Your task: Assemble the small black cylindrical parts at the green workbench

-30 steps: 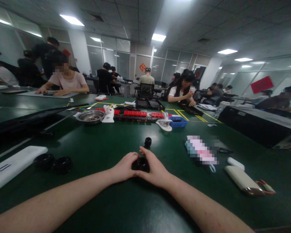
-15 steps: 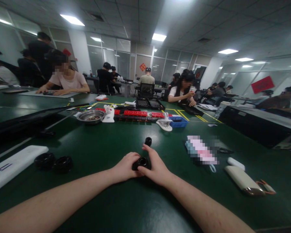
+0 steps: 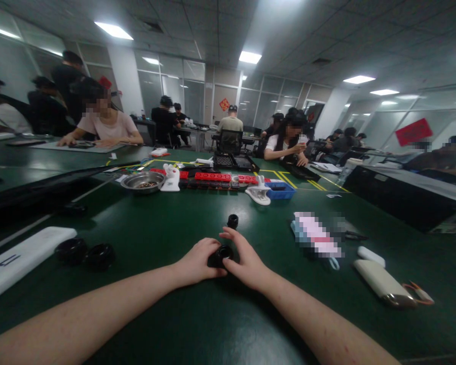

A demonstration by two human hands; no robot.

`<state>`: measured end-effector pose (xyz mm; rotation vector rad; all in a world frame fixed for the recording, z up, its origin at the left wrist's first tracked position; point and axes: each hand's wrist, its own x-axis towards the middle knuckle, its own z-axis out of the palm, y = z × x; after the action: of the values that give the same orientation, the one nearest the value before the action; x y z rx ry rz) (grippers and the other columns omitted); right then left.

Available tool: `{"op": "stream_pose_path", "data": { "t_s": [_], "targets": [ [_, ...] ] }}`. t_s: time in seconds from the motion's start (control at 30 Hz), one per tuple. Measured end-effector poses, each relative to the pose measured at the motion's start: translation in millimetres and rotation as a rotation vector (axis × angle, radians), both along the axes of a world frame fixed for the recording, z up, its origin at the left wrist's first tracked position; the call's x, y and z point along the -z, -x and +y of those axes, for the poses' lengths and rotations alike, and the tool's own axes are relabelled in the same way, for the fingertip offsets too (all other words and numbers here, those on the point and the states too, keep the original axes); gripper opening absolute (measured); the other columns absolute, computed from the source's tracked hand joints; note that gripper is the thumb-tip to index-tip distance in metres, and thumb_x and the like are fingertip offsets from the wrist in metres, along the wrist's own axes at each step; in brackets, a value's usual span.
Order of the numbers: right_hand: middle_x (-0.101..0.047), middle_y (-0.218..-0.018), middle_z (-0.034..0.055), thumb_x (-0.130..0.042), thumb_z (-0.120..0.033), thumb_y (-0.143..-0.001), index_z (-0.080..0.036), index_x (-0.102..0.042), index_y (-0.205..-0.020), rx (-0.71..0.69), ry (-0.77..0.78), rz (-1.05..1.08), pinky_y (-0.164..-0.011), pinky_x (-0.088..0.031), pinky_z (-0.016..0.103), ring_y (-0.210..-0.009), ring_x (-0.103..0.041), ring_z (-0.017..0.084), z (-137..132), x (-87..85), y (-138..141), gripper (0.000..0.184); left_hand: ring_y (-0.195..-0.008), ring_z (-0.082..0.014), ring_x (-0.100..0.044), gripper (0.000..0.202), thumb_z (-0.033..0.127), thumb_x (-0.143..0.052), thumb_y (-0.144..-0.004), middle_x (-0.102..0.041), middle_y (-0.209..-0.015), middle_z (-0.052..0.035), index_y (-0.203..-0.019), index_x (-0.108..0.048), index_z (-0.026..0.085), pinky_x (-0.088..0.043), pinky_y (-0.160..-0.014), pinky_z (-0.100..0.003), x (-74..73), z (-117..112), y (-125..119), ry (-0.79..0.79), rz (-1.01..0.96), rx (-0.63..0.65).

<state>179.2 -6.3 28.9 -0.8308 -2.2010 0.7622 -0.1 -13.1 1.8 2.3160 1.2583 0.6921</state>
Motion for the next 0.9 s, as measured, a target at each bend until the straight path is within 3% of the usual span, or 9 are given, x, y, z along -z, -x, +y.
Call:
{"op": "stream_pose_path", "data": {
  "t_s": [0.2, 0.33, 0.43, 0.53, 0.67, 0.73, 0.8, 0.9],
  "targets": [
    [-0.055, -0.098, 0.0072, -0.069, -0.028, -0.062, -0.017, -0.045, -0.114, 0.153, -0.089, -0.1, -0.084, -0.043, 0.041, -0.092, -0.052, 0.023, -0.2, 0.1, 2.6, 0.059, -0.098, -0.0244, -0.048, 0.036, 0.034, -0.069, -0.064, -0.054, -0.102, -0.0068, -0.094, -0.057, 0.017, -0.04, -0.086, -0.036, -2.8, -1.1, -1.2, -0.003, -0.011, 0.017],
    [-0.057, -0.102, 0.0068, -0.059, -0.015, -0.066, -0.019, -0.046, -0.111, 0.051, -0.055, -0.076, -0.087, -0.042, 0.039, -0.097, -0.053, 0.022, -1.9, -3.3, 1.9, 0.047, -0.101, -0.025, -0.047, 0.046, 0.034, -0.069, -0.063, -0.053, -0.106, -0.0066, -0.104, -0.054, 0.019, -0.039, -0.089, -0.038, -2.2, -1.0, -0.9, 0.015, -0.012, 0.006],
    [-0.052, -0.117, 0.0088, -0.05, -0.004, -0.062, -0.019, -0.038, -0.121, -0.088, -0.042, -0.034, -0.096, -0.036, 0.039, -0.109, -0.048, 0.021, -3.2, -5.7, -0.3, 0.062, -0.107, -0.0263, -0.044, 0.054, 0.037, -0.069, -0.064, -0.05, -0.114, -0.0085, -0.111, -0.051, 0.018, -0.035, -0.093, -0.04, 0.2, 0.0, 0.4, 0.031, 0.005, -0.005],
    [-0.051, -0.116, 0.0099, -0.054, -0.009, -0.064, -0.018, -0.036, -0.122, -0.047, -0.078, -0.041, -0.095, -0.035, 0.041, -0.109, -0.047, 0.022, -3.3, -5.7, -1.0, 0.061, -0.106, -0.0269, -0.044, 0.05, 0.039, -0.07, -0.062, -0.05, -0.112, -0.0096, -0.104, -0.054, 0.017, -0.036, -0.093, -0.04, 1.8, 0.9, 1.0, 0.03, 0.023, -0.013],
    [-0.055, -0.102, 0.0084, -0.064, -0.024, -0.065, -0.017, -0.043, -0.115, 0.095, -0.097, -0.086, -0.087, -0.041, 0.042, -0.096, -0.052, 0.023, -1.7, -4.1, 0.9, 0.055, -0.101, -0.0253, -0.047, 0.04, 0.035, -0.069, -0.063, -0.053, -0.106, -0.0066, -0.097, -0.056, 0.019, -0.039, -0.088, -0.038, 0.4, 0.5, 0.3, 0.003, -0.001, 0.005],
    [-0.056, -0.096, 0.0071, -0.065, -0.025, -0.065, -0.017, -0.047, -0.111, 0.116, -0.086, -0.1, -0.084, -0.043, 0.041, -0.091, -0.053, 0.023, -0.7, -3.5, 1.5, 0.05, -0.1, -0.0251, -0.048, 0.038, 0.035, -0.069, -0.064, -0.054, -0.104, -0.0063, -0.096, -0.057, 0.019, -0.04, -0.087, -0.038, -0.7, -0.3, -0.1, 0.004, -0.006, 0.006],
    [-0.057, -0.099, 0.0067, -0.06, -0.017, -0.066, -0.018, -0.047, -0.111, 0.057, -0.066, -0.076, -0.086, -0.042, 0.04, -0.094, -0.054, 0.022, 0.1, -3.0, 0.8, 0.047, -0.101, -0.0254, -0.047, 0.044, 0.036, -0.069, -0.064, -0.054, -0.105, -0.007, -0.101, -0.055, 0.018, -0.039, -0.088, -0.038, -0.8, -0.8, -0.2, 0.01, -0.007, 0.002],
    [-0.052, -0.116, 0.0084, -0.052, -0.005, -0.063, -0.02, -0.038, -0.12, -0.08, -0.035, -0.006, -0.096, -0.036, 0.04, -0.109, -0.048, 0.021, 0.7, -2.4, -1.9, 0.061, -0.102, -0.026, -0.046, 0.053, 0.038, -0.07, -0.063, -0.052, -0.108, -0.0086, -0.107, -0.052, 0.017, -0.038, -0.089, -0.039, 0.5, -1.0, 0.1, 0.022, -0.003, -0.018]
  ]
}}
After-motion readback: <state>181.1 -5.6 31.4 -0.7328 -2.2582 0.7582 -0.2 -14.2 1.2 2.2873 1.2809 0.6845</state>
